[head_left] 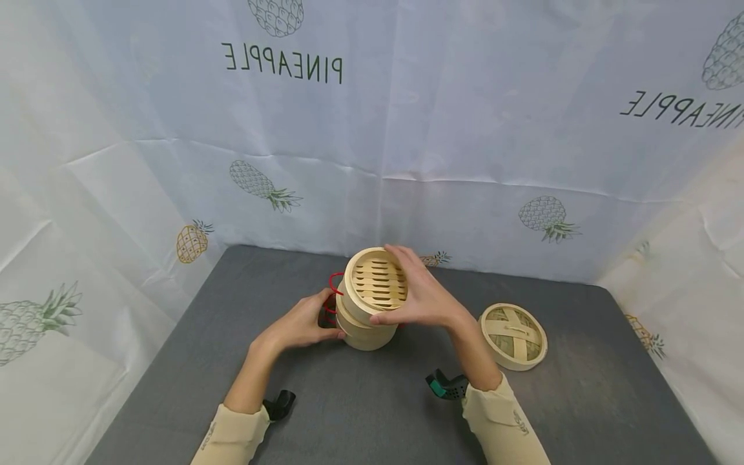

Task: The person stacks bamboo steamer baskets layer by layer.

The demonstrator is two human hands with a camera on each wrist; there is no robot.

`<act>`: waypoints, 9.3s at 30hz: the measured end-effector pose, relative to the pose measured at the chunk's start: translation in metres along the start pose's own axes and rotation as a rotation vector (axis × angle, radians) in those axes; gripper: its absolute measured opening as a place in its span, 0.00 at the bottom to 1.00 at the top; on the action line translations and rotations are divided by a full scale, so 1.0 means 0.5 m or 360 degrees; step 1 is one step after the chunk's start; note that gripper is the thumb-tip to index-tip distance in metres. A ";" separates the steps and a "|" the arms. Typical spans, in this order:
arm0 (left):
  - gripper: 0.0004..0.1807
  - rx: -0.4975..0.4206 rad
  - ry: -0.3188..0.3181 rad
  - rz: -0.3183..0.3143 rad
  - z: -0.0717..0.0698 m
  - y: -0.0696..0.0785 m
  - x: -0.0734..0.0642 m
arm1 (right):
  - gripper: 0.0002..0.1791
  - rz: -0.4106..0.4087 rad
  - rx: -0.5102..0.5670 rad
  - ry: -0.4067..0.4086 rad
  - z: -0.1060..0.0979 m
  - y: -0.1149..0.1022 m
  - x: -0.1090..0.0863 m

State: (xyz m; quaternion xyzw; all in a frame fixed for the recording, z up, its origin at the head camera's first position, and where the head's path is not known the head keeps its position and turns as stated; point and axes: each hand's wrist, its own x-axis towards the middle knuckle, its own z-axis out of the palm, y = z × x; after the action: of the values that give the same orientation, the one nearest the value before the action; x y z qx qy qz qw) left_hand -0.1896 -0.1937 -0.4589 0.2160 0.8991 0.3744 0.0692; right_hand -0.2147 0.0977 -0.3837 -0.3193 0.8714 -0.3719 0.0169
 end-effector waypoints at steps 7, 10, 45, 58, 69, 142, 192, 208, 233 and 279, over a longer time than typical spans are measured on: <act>0.42 -0.0008 0.0005 0.0019 0.000 -0.001 -0.001 | 0.73 -0.0004 -0.0009 -0.0010 0.005 0.000 0.006; 0.42 -0.0008 0.0011 0.0035 0.000 -0.003 -0.001 | 0.73 0.0008 -0.0011 -0.0014 0.007 -0.001 0.007; 0.41 -0.0020 0.0033 0.0081 0.003 -0.007 0.000 | 0.71 0.0041 0.0001 -0.0069 0.019 -0.002 0.016; 0.42 -0.0004 0.0025 0.0066 0.001 -0.004 0.000 | 0.70 0.0038 -0.0015 -0.0104 0.016 0.001 0.018; 0.41 -0.0007 0.0021 0.0063 0.001 0.000 -0.001 | 0.70 0.0032 -0.0015 -0.0110 0.014 -0.001 0.016; 0.41 -0.0034 -0.0004 0.0029 0.000 -0.001 0.001 | 0.72 0.0083 -0.0137 -0.0035 -0.014 0.019 -0.047; 0.41 0.0018 0.0011 0.0028 0.001 -0.002 0.004 | 0.24 0.0504 -0.0312 0.0230 -0.196 0.252 -0.347; 0.42 0.0014 0.0015 0.0055 0.002 -0.003 0.008 | 0.05 0.0562 -0.0294 0.0293 -0.185 0.310 -0.360; 0.41 0.0008 0.0014 0.0048 0.004 -0.005 0.006 | 0.03 0.0382 -0.0299 0.0230 -0.181 0.308 -0.348; 0.40 -0.0016 0.0007 0.0029 0.003 -0.006 0.010 | 0.12 -0.0131 -0.0398 0.0550 -0.162 0.164 -0.238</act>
State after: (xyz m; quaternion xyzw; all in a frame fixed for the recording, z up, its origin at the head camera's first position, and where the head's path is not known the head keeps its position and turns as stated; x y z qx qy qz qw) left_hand -0.1944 -0.1924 -0.4619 0.2230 0.8954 0.3799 0.0650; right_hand -0.1862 0.2596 -0.4039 -0.2859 0.8870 -0.3103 -0.1876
